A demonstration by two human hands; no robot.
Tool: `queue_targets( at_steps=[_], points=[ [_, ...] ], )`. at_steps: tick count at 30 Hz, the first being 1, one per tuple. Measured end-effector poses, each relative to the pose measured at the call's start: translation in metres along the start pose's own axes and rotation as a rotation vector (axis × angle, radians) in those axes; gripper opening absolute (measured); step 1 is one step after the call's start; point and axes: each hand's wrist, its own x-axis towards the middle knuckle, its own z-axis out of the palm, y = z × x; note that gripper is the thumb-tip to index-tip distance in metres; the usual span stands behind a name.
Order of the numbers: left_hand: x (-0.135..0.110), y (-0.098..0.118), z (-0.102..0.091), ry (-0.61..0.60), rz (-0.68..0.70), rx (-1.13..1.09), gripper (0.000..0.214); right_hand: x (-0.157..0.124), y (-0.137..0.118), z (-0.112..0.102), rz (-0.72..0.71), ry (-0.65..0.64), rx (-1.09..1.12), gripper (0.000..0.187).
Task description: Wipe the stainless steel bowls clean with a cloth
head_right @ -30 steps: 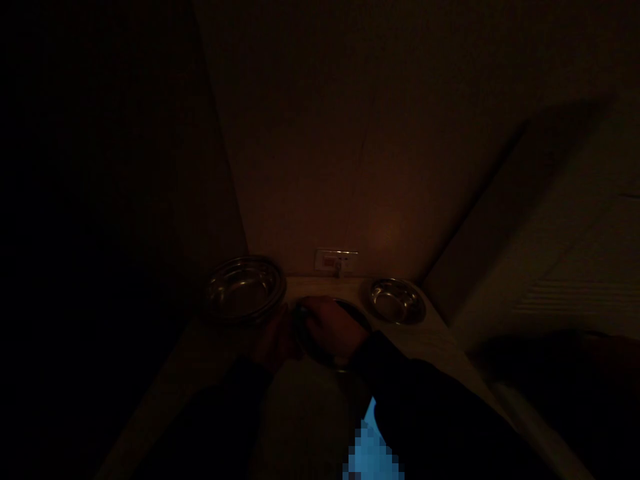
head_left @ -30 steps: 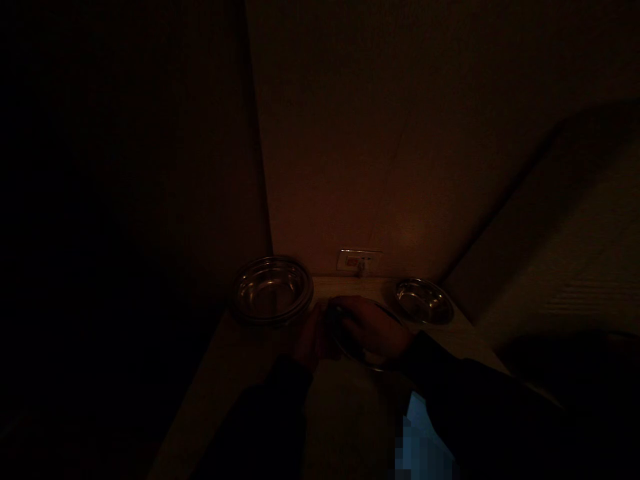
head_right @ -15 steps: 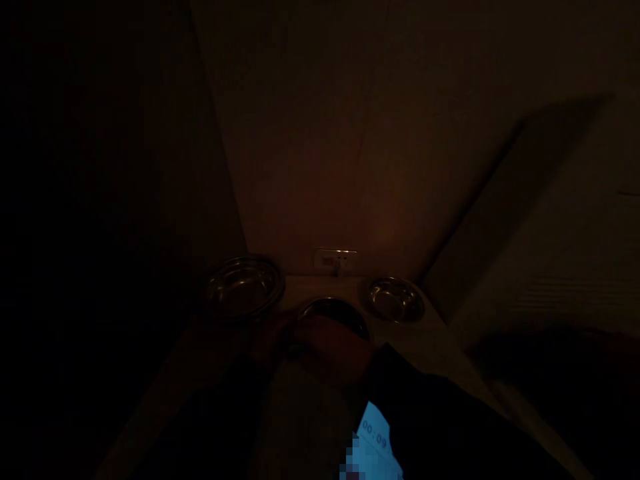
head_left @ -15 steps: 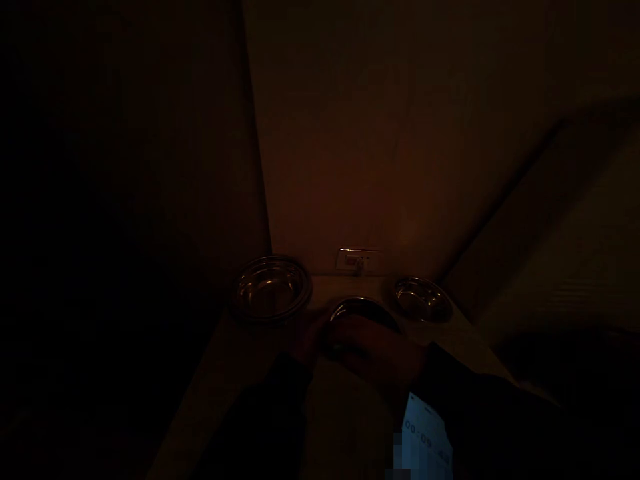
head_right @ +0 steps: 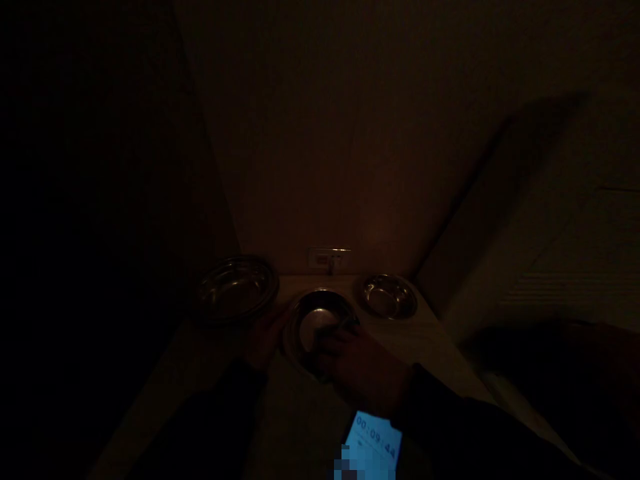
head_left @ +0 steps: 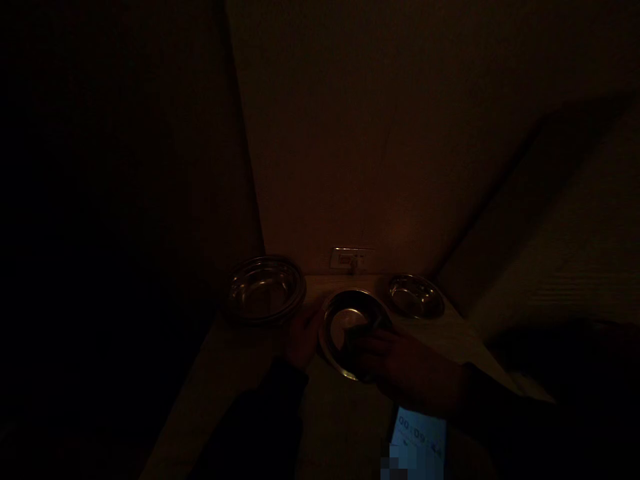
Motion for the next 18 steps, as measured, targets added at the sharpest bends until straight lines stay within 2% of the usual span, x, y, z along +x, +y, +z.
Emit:
queue_targets(
  at_steps=[5, 10, 15, 18],
  points=[
    [-0.009, 0.004, 0.007, 0.019, 0.105, 0.073, 0.037, -0.004, 0.013, 0.009, 0.054, 0.036, -0.013, 0.037],
    [-0.018, -0.001, 0.018, 0.145, 0.171, 0.203, 0.035, 0.01, 0.008, 0.019, 0.019, 0.02, 0.078, 0.043],
    [-0.018, -0.007, 0.021, 0.232, 0.138, 0.254, 0.033, 0.037, 0.001, 0.033, 0.047, 0.065, 0.001, 0.027],
    [-0.015, -0.008, 0.02, 0.234, 0.128, 0.268, 0.034, 0.054, 0.003, 0.036, 0.098, 0.079, -0.059, 0.023]
  ],
)
